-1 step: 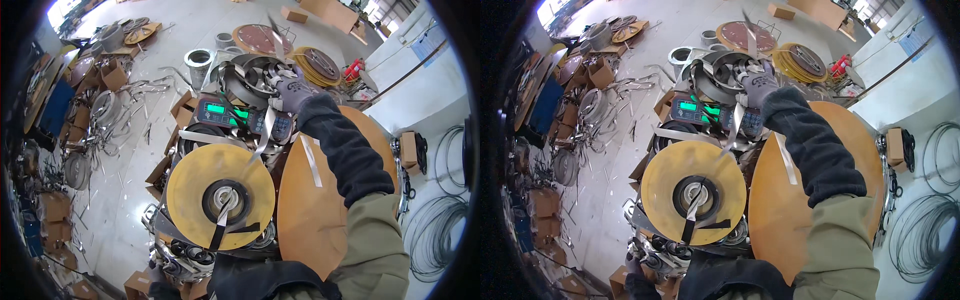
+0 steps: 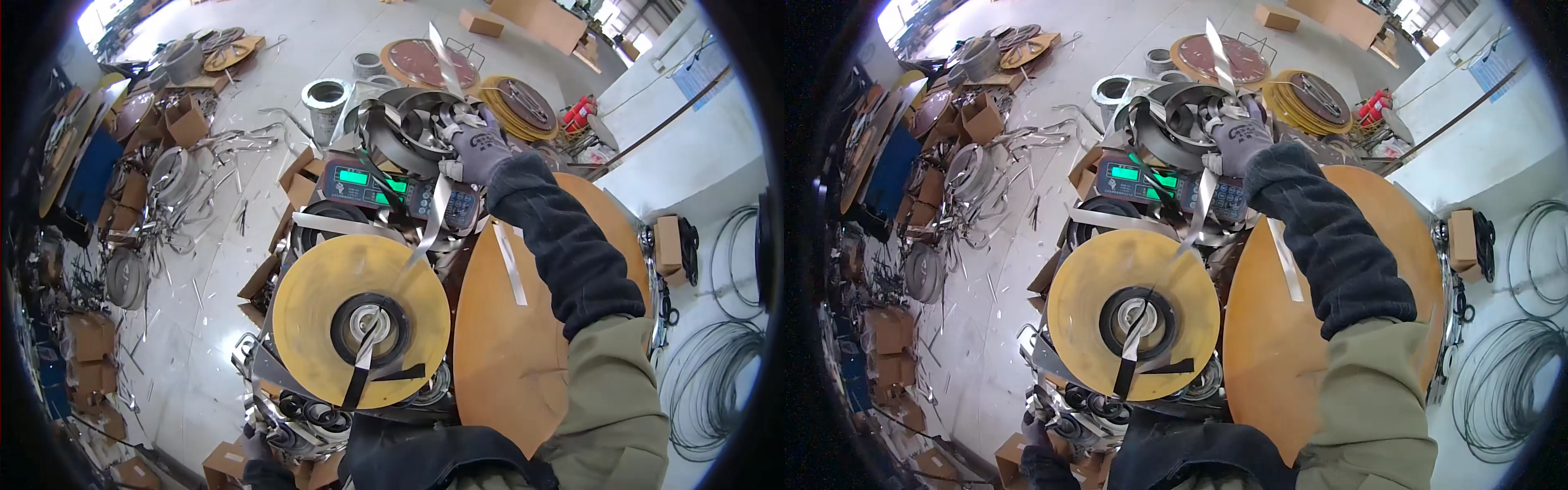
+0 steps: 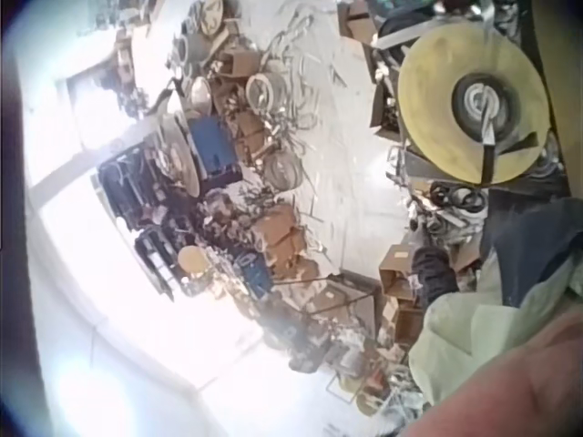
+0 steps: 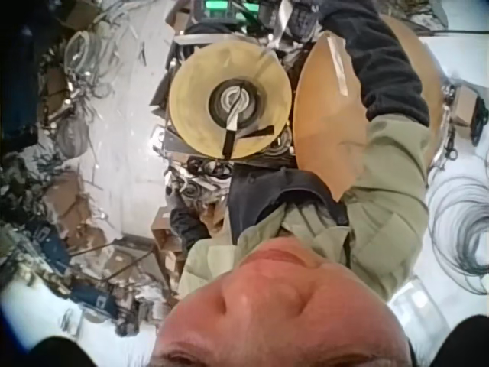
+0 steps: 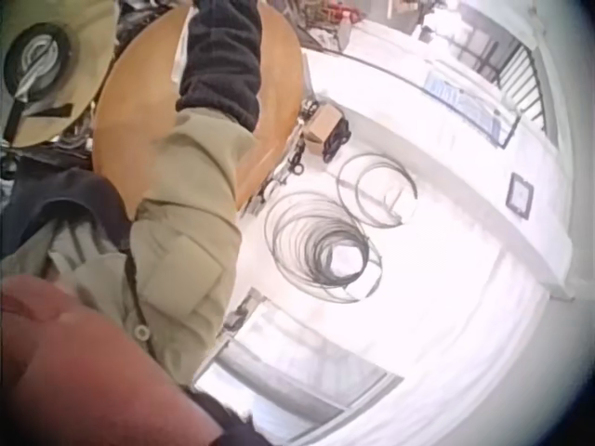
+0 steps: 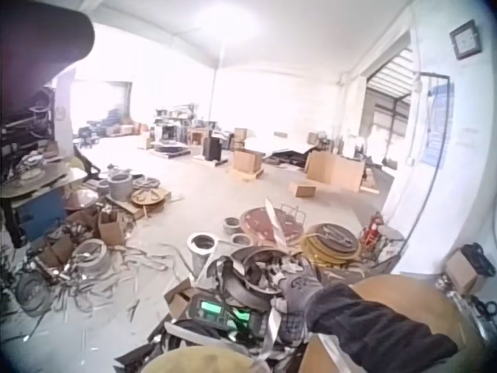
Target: The worker is winding thin metal strips onto a rotating spooling machine and adjusting the coils.
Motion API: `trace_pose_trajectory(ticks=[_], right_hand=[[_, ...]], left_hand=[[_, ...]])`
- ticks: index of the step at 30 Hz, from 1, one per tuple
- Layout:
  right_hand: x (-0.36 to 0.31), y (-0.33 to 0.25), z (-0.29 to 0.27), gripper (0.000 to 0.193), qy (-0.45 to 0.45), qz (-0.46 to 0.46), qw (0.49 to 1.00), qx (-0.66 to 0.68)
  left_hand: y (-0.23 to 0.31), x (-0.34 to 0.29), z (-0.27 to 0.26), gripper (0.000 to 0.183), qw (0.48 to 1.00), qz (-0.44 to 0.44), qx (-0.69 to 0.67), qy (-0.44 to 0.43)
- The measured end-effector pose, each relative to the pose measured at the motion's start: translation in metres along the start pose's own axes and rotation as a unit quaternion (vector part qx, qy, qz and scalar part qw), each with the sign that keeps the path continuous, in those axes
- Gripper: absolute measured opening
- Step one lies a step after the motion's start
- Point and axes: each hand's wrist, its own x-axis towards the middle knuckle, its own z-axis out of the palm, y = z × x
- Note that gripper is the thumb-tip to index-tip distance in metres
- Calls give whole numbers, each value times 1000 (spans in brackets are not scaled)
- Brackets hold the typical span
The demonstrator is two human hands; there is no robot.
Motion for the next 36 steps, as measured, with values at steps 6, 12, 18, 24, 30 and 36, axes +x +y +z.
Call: trace_pose_trajectory(ticks=[6,12,18,24,30,36], right_hand=[[5,1,1,66,-13,-24,999,31],[6,-2,-4,57,-43,-12,999,31],[5,1,-1,51,-46,-12,998,39],[9,-2,-6,49,-85,14,996,33],[12,-3,16,47,13,-55,998,17],[10,22,38,46,171,-128,977,-19]], left_hand=[[-1,3,2,25,1000,-10,10,-2],[-5,7,0,23,1000,-11,1,-5],[-11,9,0,22,1000,-18,-17,5],[6,-13,19,24,999,-7,-40,6],[20,-30,19,23,998,-1,-20,-52],[-49,-31,11,24,898,0,439,-18]])
